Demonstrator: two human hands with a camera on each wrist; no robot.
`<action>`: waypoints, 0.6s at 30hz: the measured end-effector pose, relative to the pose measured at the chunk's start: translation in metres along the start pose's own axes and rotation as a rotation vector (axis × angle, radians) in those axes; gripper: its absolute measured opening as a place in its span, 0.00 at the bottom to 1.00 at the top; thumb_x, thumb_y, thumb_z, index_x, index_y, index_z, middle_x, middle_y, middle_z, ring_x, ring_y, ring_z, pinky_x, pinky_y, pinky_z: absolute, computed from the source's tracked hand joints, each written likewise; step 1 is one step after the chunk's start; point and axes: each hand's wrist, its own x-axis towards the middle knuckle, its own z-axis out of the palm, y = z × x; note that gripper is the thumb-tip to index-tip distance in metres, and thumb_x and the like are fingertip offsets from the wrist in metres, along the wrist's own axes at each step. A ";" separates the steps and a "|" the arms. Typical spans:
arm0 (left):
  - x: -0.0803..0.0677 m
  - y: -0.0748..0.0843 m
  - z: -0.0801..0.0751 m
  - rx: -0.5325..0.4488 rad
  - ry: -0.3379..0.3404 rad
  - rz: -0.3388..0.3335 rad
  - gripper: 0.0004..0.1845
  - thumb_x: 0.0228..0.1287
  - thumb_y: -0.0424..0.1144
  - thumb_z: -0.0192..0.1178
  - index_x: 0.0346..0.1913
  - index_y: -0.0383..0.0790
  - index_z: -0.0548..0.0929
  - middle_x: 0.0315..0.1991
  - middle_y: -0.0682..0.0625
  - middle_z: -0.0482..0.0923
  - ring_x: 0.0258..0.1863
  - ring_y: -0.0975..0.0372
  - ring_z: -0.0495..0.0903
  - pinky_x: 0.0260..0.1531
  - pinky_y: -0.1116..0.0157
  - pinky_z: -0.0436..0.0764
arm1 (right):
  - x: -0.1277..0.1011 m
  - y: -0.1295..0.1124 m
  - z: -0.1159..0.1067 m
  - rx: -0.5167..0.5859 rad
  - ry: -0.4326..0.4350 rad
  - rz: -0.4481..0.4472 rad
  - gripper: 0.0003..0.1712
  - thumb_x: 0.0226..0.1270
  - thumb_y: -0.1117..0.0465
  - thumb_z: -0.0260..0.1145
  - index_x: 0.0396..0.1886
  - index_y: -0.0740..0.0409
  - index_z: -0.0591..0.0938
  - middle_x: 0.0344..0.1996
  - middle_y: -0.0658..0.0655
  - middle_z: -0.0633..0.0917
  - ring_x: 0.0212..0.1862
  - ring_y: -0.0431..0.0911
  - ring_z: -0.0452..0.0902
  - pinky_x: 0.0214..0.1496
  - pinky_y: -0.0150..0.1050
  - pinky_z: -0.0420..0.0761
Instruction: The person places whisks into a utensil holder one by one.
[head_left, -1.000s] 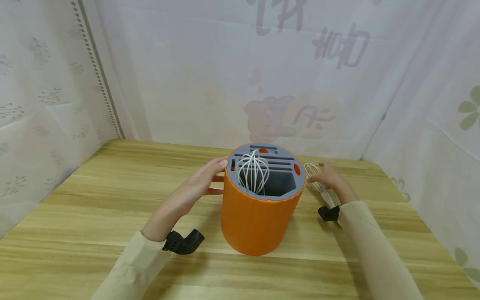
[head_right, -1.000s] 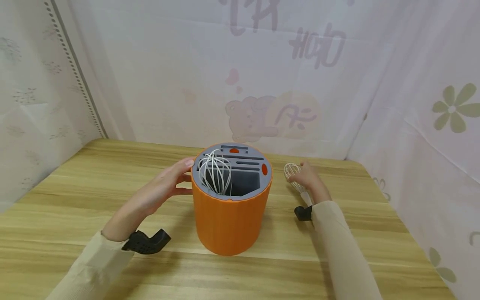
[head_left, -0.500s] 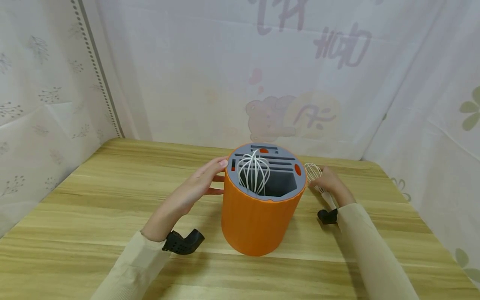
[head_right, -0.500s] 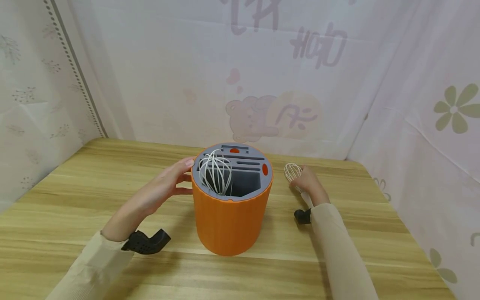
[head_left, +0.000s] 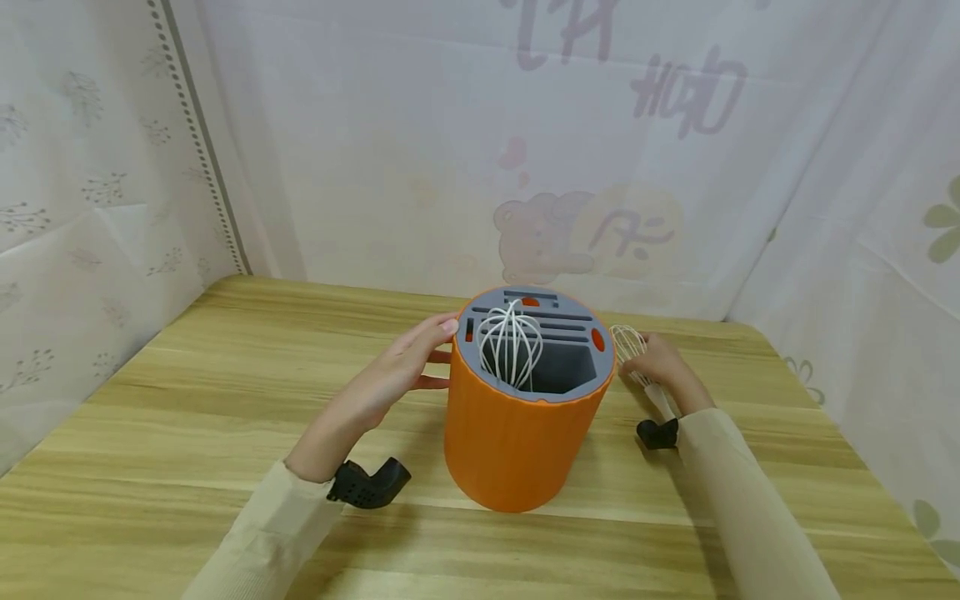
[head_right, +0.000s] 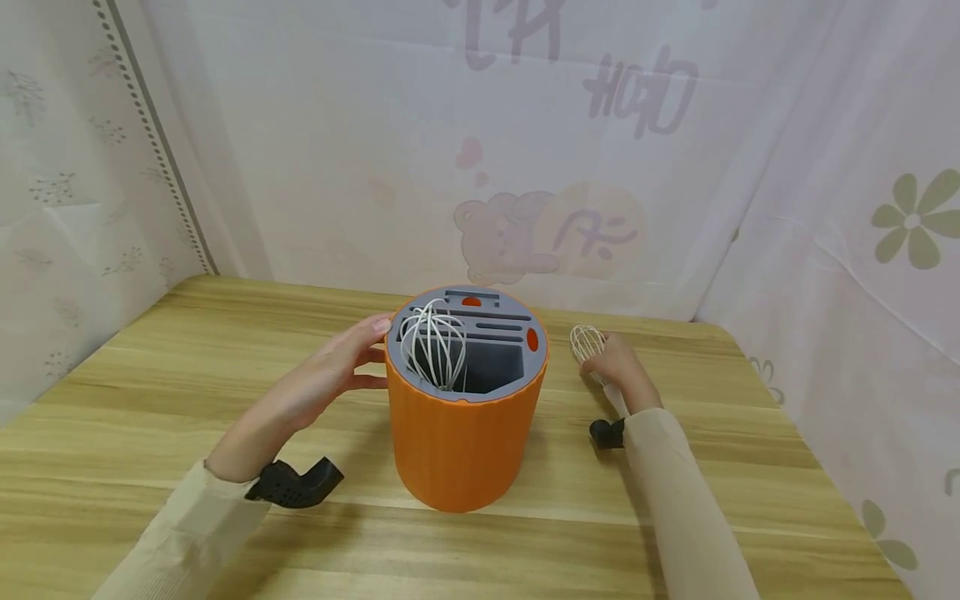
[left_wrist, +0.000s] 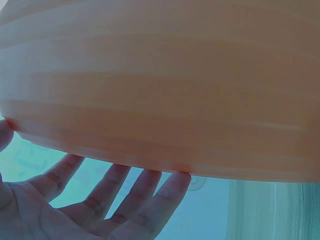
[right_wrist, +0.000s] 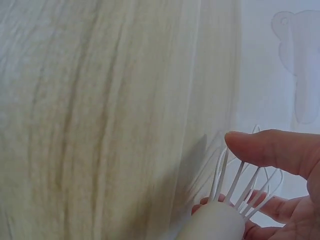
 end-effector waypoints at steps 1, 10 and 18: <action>0.000 0.000 0.000 -0.001 0.000 -0.001 0.27 0.72 0.53 0.40 0.68 0.47 0.62 0.66 0.47 0.62 0.60 0.48 0.68 0.54 0.53 0.76 | -0.001 -0.001 -0.001 0.005 -0.006 0.014 0.38 0.49 0.64 0.67 0.59 0.76 0.64 0.39 0.67 0.75 0.34 0.50 0.72 0.28 0.34 0.76; 0.001 -0.001 0.000 -0.001 -0.006 0.010 0.27 0.71 0.54 0.39 0.68 0.47 0.62 0.66 0.47 0.63 0.59 0.48 0.68 0.54 0.53 0.77 | -0.005 -0.009 -0.008 -0.005 -0.011 0.034 0.46 0.58 0.60 0.61 0.67 0.78 0.49 0.62 0.79 0.60 0.55 0.65 0.66 0.49 0.50 0.76; 0.001 -0.001 0.000 0.007 -0.006 0.011 0.27 0.71 0.54 0.39 0.68 0.48 0.63 0.65 0.48 0.63 0.59 0.50 0.69 0.53 0.54 0.77 | -0.014 -0.020 -0.013 0.039 0.019 -0.014 0.47 0.60 0.59 0.62 0.70 0.72 0.47 0.59 0.77 0.65 0.50 0.60 0.70 0.36 0.38 0.78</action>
